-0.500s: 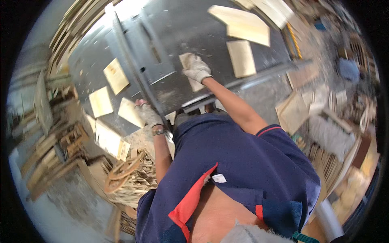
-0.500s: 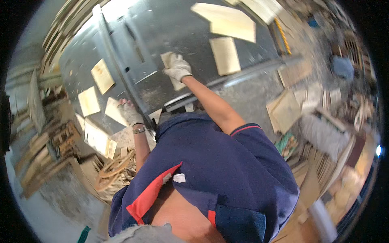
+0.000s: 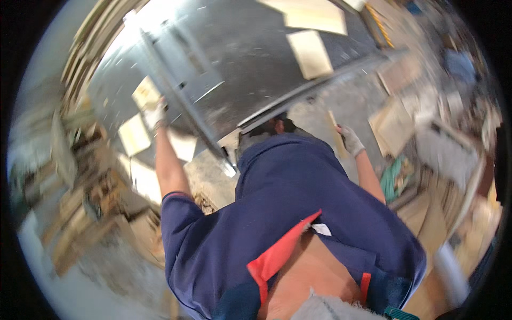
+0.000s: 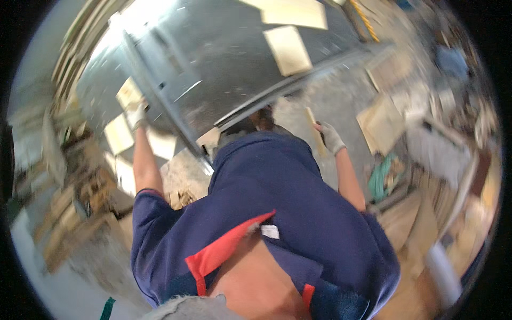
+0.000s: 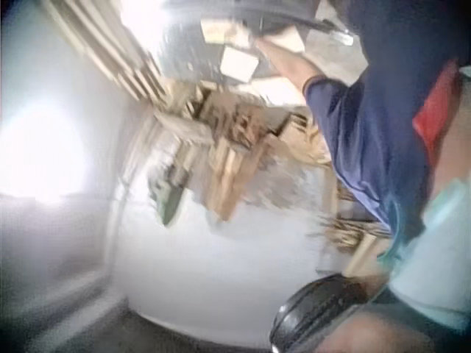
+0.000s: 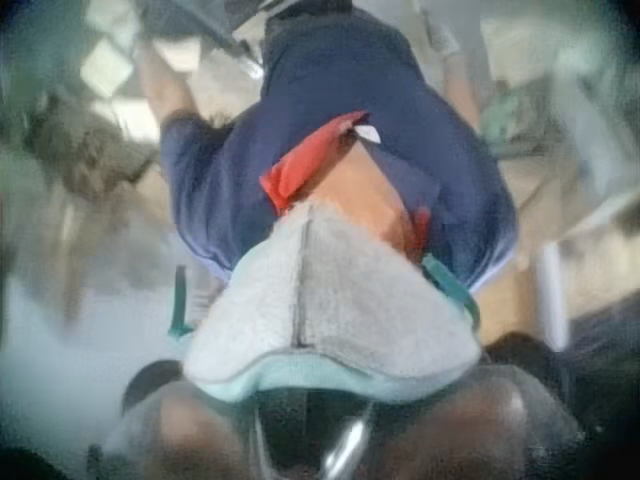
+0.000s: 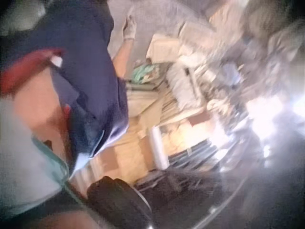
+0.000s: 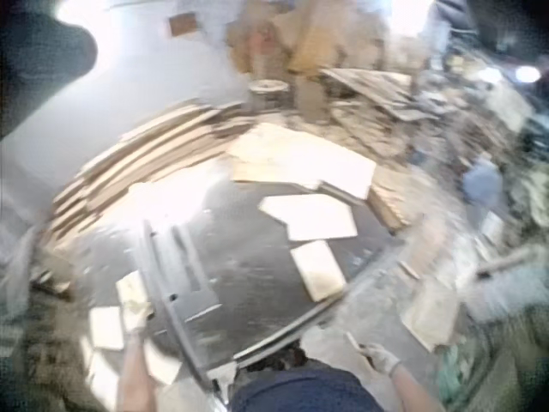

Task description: The person uses a table saw to cut several small wooden pieces. They feed each piece through the blade, adjust the fence between cuts, and stack the finished pieces on the table.

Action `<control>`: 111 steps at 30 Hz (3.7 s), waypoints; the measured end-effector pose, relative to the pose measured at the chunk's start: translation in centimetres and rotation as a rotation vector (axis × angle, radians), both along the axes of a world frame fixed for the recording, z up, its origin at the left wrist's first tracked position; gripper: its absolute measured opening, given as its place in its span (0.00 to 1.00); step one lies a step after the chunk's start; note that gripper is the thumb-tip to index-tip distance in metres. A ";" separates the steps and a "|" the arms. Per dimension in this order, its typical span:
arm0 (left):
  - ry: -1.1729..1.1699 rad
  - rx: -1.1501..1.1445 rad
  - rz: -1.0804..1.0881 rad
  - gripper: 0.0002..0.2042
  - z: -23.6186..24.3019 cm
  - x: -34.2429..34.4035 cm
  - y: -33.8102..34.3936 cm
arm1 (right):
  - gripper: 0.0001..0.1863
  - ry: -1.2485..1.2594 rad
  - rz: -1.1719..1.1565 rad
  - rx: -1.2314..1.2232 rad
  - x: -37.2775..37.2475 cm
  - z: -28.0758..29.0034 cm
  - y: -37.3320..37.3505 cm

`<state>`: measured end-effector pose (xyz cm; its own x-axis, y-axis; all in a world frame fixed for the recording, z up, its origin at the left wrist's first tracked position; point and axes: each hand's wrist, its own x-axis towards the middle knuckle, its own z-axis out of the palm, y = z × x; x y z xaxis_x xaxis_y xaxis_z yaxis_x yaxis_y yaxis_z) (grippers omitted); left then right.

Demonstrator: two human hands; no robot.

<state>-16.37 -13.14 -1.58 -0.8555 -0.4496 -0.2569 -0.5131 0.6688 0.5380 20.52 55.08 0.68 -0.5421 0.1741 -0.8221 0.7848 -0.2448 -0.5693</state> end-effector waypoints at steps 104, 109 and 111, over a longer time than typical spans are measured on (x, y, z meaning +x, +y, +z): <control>-0.035 0.570 0.264 0.27 10.4 25.6 28.4 | 0.47 0.367 0.996 1.218 -43.3 0.1 6.2; -0.047 0.544 0.252 0.28 9.8 25.5 28.5 | 0.50 0.323 0.824 1.157 -43.5 0.6 3.6; -0.016 0.572 0.214 0.28 9.8 25.1 28.7 | 0.52 0.313 0.767 1.206 -43.9 -0.2 2.4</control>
<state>8.76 15.57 8.27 -0.7555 -0.3981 -0.5203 -0.6151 0.1574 0.7726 -23.33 57.46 0.52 -0.9423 0.2496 -0.2230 0.3086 0.9058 -0.2902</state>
